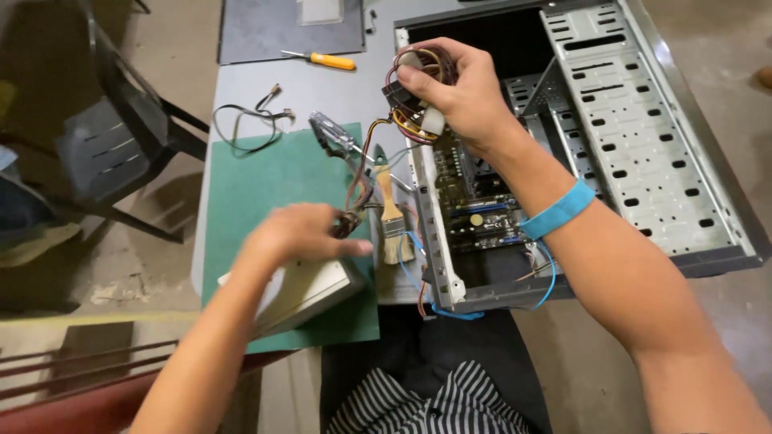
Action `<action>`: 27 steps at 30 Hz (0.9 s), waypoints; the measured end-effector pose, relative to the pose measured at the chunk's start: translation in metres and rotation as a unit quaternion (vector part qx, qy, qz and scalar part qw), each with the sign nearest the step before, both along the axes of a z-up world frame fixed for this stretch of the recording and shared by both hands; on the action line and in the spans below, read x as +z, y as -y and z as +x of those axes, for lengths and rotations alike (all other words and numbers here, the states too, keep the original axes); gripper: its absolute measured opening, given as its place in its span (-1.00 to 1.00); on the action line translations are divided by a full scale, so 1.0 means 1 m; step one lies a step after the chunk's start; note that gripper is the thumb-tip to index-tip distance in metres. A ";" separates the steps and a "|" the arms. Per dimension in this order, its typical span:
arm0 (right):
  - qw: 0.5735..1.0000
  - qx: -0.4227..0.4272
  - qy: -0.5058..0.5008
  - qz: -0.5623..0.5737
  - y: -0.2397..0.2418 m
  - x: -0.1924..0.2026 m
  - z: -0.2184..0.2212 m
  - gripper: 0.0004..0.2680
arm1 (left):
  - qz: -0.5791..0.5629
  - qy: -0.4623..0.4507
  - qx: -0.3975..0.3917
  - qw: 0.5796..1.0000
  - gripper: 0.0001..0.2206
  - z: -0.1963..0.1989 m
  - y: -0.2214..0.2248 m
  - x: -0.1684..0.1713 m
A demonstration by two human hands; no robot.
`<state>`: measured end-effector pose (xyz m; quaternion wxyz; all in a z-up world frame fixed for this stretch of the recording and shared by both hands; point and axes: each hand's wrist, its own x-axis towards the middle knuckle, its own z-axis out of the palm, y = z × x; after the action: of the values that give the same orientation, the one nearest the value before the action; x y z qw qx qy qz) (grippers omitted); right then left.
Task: Cleaning the interior of a computer case and organizing the power supply unit cables for installation.
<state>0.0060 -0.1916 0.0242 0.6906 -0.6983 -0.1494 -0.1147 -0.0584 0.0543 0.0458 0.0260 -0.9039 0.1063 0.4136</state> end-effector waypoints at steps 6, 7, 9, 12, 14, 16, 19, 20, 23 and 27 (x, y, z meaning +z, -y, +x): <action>0.995 0.069 0.006 0.076 -0.013 0.020 -0.020 -0.79 | -0.051 0.054 0.046 0.996 -0.53 0.033 0.003 -0.054; 0.995 0.069 0.007 0.078 -0.013 0.018 -0.021 -0.79 | -0.049 0.055 0.046 0.996 -0.53 0.037 0.010 -0.061; 0.998 0.055 0.008 0.043 -0.014 0.015 -0.018 -0.78 | 0.006 0.042 0.024 0.999 -0.24 0.048 0.025 -0.075; 0.998 0.038 0.013 0.052 -0.012 0.013 -0.017 -0.79 | 0.064 0.193 -0.011 0.979 -0.48 0.054 0.050 -0.082; 0.998 0.022 0.035 0.046 -0.009 0.013 -0.013 -0.81 | 0.065 0.160 -0.040 0.984 -0.56 0.064 0.058 -0.073; 0.997 0.006 0.063 0.041 -0.005 0.012 -0.008 -0.83 | 0.066 0.133 -0.068 0.986 -0.60 0.072 0.061 -0.058; 0.998 -0.050 0.023 -0.016 0.003 0.010 -0.002 -0.82 | 0.046 0.059 -0.061 0.995 -0.74 0.082 0.055 -0.049; 0.998 -0.051 0.022 -0.012 0.004 0.008 -0.002 -0.82 | -0.013 0.010 0.028 0.999 -0.58 0.089 0.047 -0.058; 0.998 -0.048 0.039 0.003 0.008 -0.002 0.006 -0.83 | 0.000 0.031 0.056 0.998 -0.16 0.100 0.043 -0.074; 0.995 -0.050 0.082 0.023 0.003 -0.001 0.002 -0.85 | 0.058 0.171 -0.041 0.983 -0.45 0.092 0.054 -0.062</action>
<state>0.0079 -0.1943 0.0231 0.6855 -0.6769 -0.1676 -0.2093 0.0340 -0.0002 -0.0161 0.1133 -0.9531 0.1133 0.2569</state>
